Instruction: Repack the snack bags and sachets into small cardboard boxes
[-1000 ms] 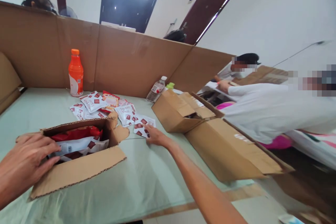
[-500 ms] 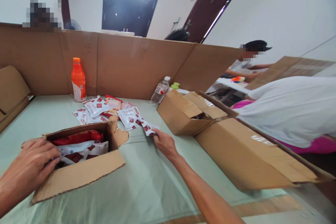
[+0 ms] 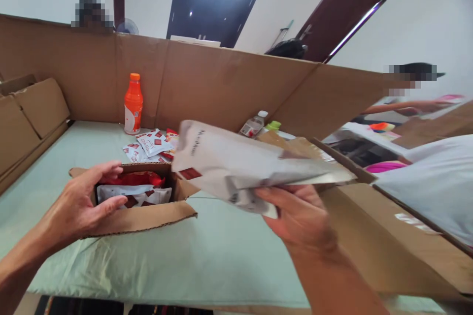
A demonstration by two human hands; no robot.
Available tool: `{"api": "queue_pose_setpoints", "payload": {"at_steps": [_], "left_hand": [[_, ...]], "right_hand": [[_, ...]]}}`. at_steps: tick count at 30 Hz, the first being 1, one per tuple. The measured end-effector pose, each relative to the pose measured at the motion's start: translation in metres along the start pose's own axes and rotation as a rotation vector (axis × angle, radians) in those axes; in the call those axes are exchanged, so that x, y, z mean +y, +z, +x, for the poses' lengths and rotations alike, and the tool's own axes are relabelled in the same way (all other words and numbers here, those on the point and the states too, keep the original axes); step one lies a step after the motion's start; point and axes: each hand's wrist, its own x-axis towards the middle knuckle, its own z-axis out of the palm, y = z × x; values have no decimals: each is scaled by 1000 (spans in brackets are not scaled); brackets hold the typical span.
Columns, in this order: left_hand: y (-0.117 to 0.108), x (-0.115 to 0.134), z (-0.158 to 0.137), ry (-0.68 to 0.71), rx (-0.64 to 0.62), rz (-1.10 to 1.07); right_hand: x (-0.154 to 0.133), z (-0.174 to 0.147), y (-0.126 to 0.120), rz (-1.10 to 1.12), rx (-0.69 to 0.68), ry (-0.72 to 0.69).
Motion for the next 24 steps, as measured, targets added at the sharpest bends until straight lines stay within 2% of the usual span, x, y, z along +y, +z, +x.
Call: {"api": "queue_pose_setpoints", "payload": {"at_steps": [4,6,8,11,15,18,22,24], "left_hand": [[-4,25,7,-15,-20,-478],[-4,31,9,-70,-24,-644],[-4,34,9,-135,39,-699],[-3,36,6,-166,153,-680],[4,29,-2,-171,151,-570],[9,18,-6,-174,118,-411],[10,9,-6,-206,-39,-317],[7,13,-6,-208,-71,-301]], "right_hand": [[-5,14,67,64,-365,81],[-8,23,82,22,-520,27],[-17,31,85,-37,-632,-25],[-39,36,79,-123,-732,-70],[-53,35,82,-472,-717,-206],[-38,38,91,-669,-711,-269],[-11,46,97,-746,-807,-170],[-9,47,98,-751,-831,-146]]}}
